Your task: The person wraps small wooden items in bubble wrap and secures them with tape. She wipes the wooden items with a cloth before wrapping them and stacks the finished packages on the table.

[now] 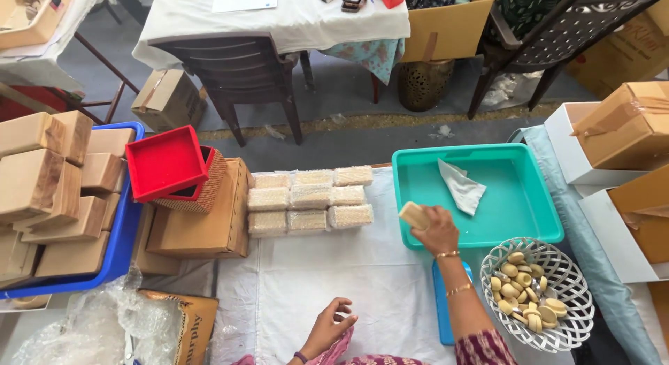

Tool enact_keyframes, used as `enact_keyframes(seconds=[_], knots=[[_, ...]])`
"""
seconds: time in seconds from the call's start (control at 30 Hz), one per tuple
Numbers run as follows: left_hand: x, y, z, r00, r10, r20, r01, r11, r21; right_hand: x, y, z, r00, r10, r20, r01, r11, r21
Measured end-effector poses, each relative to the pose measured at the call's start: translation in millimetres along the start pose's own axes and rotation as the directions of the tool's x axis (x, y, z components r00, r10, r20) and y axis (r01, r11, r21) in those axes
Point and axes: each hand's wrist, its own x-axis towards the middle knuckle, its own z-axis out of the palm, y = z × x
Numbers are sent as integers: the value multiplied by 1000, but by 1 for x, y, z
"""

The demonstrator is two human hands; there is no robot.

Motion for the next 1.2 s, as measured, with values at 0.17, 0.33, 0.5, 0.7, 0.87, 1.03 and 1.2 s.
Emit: enact_keyframes(seconds=[0.17, 0.33, 0.5, 0.7, 0.87, 1.03, 1.2], knots=[[3, 5, 13, 976, 36, -213, -1, 987, 162, -60, -53, 16, 874, -380, 301, 306, 914, 267], [25, 0, 14, 890, 343, -300, -135, 827, 547, -49, -61, 37, 671, -558, 488, 419, 829, 371], [44, -18, 16, 952, 305, -11, -194, 633, 750, 74, 47, 57, 949, -163, -271, 243, 924, 296], [35, 1, 23, 998, 55, -20, -27, 728, 685, 121, 149, 43, 818, 551, 161, -550, 833, -58], [36, -23, 24, 992, 30, -126, 41, 852, 522, 122, 204, 120, 961, 250, 121, -242, 967, -78], [47, -26, 26, 979, 45, -197, -90, 970, -228, 90, 103, 60, 999, -33, 10, 27, 929, 370], [-10, 103, 18, 971, -109, -212, -88, 662, -745, -23, -56, -36, 943, -333, 1, 215, 611, 762]])
